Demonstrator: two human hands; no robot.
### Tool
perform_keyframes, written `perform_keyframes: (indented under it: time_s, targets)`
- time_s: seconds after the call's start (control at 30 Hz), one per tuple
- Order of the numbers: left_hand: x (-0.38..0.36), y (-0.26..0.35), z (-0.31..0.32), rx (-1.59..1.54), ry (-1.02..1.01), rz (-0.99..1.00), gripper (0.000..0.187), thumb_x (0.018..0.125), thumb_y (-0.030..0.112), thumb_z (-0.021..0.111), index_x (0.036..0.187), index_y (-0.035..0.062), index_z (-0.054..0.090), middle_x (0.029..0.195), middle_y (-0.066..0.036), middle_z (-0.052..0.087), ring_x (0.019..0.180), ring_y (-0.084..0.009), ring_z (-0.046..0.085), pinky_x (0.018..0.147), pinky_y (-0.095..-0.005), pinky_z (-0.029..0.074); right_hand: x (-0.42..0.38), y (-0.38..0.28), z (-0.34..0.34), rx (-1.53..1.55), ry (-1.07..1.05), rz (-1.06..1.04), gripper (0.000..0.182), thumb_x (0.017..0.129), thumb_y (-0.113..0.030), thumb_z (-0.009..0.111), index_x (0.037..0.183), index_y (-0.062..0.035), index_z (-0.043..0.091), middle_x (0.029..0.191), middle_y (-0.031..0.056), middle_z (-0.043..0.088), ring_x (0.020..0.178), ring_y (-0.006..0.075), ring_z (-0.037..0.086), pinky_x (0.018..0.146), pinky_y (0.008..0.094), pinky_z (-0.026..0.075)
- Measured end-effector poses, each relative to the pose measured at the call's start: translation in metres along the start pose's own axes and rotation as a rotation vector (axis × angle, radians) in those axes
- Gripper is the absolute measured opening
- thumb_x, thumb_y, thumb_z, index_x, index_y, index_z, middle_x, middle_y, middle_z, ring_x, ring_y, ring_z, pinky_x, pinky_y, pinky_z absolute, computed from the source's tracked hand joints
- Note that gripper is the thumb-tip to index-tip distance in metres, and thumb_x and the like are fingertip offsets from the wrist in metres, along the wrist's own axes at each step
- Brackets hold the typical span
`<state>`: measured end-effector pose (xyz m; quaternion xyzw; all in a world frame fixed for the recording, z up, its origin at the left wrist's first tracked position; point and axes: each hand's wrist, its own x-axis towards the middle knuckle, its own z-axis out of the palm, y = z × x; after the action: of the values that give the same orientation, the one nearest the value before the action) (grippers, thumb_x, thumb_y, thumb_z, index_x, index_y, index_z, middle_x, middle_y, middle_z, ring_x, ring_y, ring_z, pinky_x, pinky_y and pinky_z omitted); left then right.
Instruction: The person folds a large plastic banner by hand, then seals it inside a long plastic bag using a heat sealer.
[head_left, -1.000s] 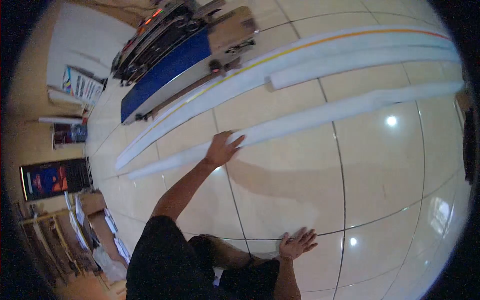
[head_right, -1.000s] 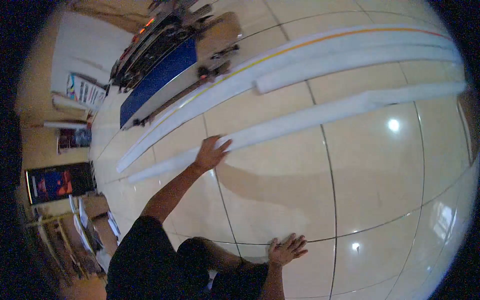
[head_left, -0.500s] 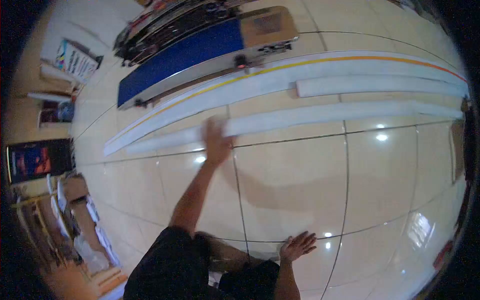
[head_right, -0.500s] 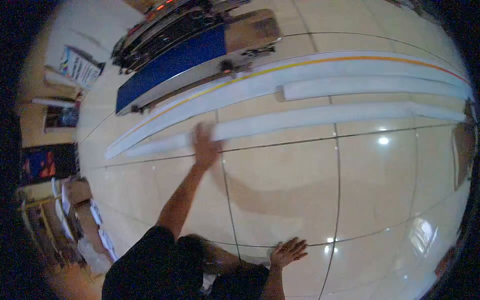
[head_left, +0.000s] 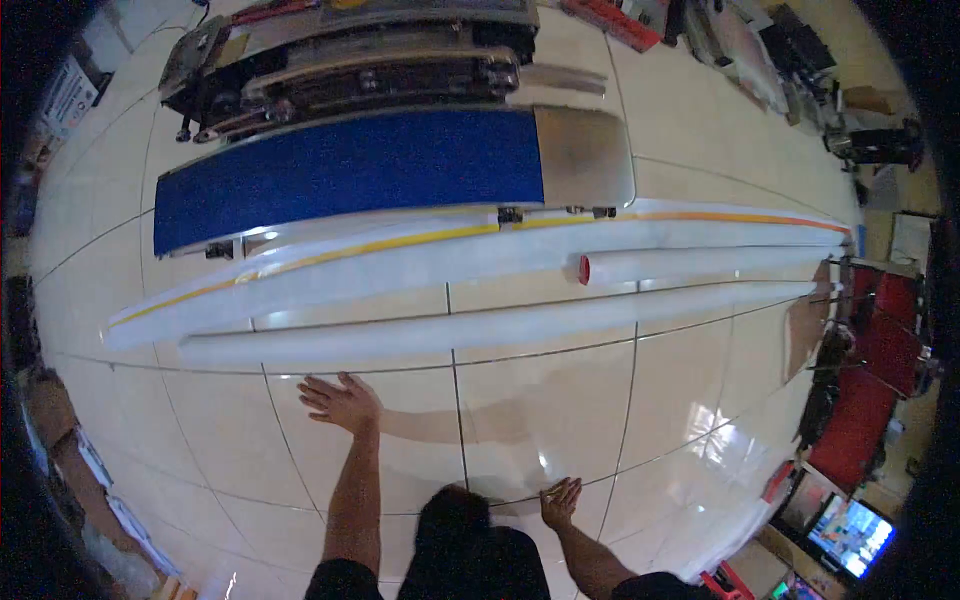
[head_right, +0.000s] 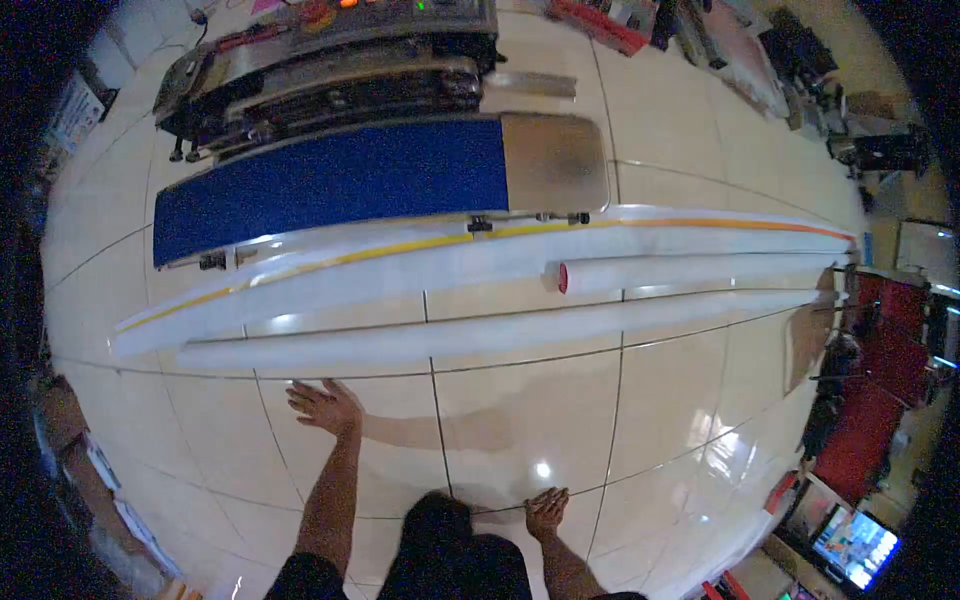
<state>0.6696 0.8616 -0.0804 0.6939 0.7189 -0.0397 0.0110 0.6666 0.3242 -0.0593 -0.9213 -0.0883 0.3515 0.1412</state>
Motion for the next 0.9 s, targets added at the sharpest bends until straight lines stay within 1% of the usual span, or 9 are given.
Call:
perform_keyframes:
  time_s: [0.07, 0.17, 0.23, 0.3, 0.33, 0.47, 0.63, 0.77, 0.9]
  targets:
    - [-0.001, -0.001, 0.007, 0.024, 0.029, -0.005, 0.079, 0.094, 0.059, 0.021, 0.147, 0.0003, 0.014, 0.153, -0.024, 0.010, 0.141, -0.0423, 0.009, 0.107, -0.0646, 0.011, 0.005, 0.054, 0.014, 0.140, 0.069, -0.515, 0.098, 0.081, -0.052, 0.061, 0.146, 0.0029, 0.013, 0.152, 0.0278, 0.007, 0.139, 0.0465, -0.006, 0.109, 0.0603, -0.003]
    - [-0.003, -0.003, 0.009, 0.043, 0.068, 0.023, 0.079, 0.094, 0.059, 0.020, 0.147, 0.0010, 0.014, 0.153, -0.023, 0.011, 0.141, -0.0418, 0.010, 0.108, -0.0628, 0.011, 0.106, -0.003, -0.044, 0.138, -0.849, 0.977, 0.049, 0.092, -0.050, 0.045, 0.125, -0.0170, 0.057, 0.106, 0.0082, 0.060, 0.091, 0.0310, 0.057, 0.097, 0.0549, 0.038]
    - [-0.002, -0.007, 0.013, 0.055, 0.080, 0.040, 0.079, 0.094, 0.059, 0.020, 0.148, 0.0017, 0.013, 0.154, -0.021, 0.010, 0.141, -0.0410, 0.011, 0.108, -0.0620, 0.011, 0.189, 0.032, -0.021, -0.071, -0.358, -0.245, 0.044, 0.097, -0.042, 0.036, 0.109, -0.0086, 0.062, 0.089, 0.0095, 0.062, 0.075, 0.0221, 0.057, 0.078, 0.0437, 0.049]
    - [-0.003, -0.008, 0.016, 0.083, 0.097, -0.024, 0.077, 0.095, 0.058, 0.020, 0.148, 0.0036, 0.013, 0.155, -0.018, 0.010, 0.142, -0.0383, 0.012, 0.109, -0.0605, 0.011, 0.240, -0.197, -0.179, -0.361, -0.239, -0.031, 0.038, 0.095, -0.035, 0.046, 0.115, -0.0040, 0.055, 0.106, 0.0230, 0.063, 0.088, 0.0390, 0.063, 0.077, 0.0450, 0.051]
    - [-0.003, -0.002, 0.008, 0.067, 0.141, -0.022, 0.074, 0.095, 0.057, 0.021, 0.149, 0.0066, 0.015, 0.156, -0.015, 0.010, 0.142, -0.0362, 0.014, 0.109, -0.0596, 0.011, 0.276, -0.195, -0.175, -0.078, 0.164, 0.055, 0.044, 0.091, -0.039, 0.053, 0.118, -0.0043, 0.052, 0.107, 0.0250, 0.062, 0.093, 0.0426, 0.061, 0.077, 0.0463, 0.051]
    - [-0.005, -0.012, 0.019, 0.115, 0.239, 0.054, 0.074, 0.094, 0.058, 0.022, 0.149, 0.0094, 0.017, 0.155, -0.014, 0.015, 0.141, -0.0357, 0.017, 0.109, -0.0590, 0.016, 0.389, -0.220, -0.214, 0.672, 0.363, 0.461, 0.087, 0.073, -0.053, 0.074, 0.137, -0.0096, 0.031, 0.102, 0.0143, 0.057, 0.078, 0.0218, 0.061, 0.059, 0.0334, 0.053]
    - [-0.004, -0.019, 0.031, 0.243, 0.317, 0.097, 0.072, 0.095, 0.059, 0.019, 0.149, 0.0115, 0.017, 0.155, -0.012, 0.017, 0.140, -0.0352, 0.022, 0.105, -0.0589, 0.024, 0.431, -0.289, -0.261, 1.016, 0.462, 0.786, 0.100, 0.068, -0.048, 0.079, 0.137, -0.0007, 0.023, 0.112, 0.0184, 0.051, 0.095, 0.0243, 0.056, 0.073, 0.0388, 0.051]
    - [0.001, -0.024, 0.039, 0.204, 0.318, 0.081, 0.070, 0.096, 0.059, 0.019, 0.150, 0.0151, 0.016, 0.155, -0.010, 0.016, 0.141, -0.0331, 0.020, 0.106, -0.0587, 0.024, 0.442, -0.225, -0.215, 0.662, 0.660, 0.615, 0.068, 0.072, -0.025, 0.074, 0.122, 0.0063, 0.040, 0.112, 0.0162, 0.054, 0.103, 0.0277, 0.054, 0.090, 0.0377, 0.045]
    - [0.002, -0.037, 0.044, 0.277, 0.259, 0.077, 0.070, 0.096, 0.058, 0.020, 0.150, 0.0140, 0.016, 0.155, -0.012, 0.015, 0.142, -0.0334, 0.018, 0.107, -0.0582, 0.022, 0.398, -0.237, -0.232, 1.916, 0.442, 0.450, 0.034, 0.080, -0.017, 0.062, 0.110, -0.0013, 0.054, 0.098, 0.0104, 0.062, 0.090, 0.0298, 0.061, 0.085, 0.0426, 0.051]
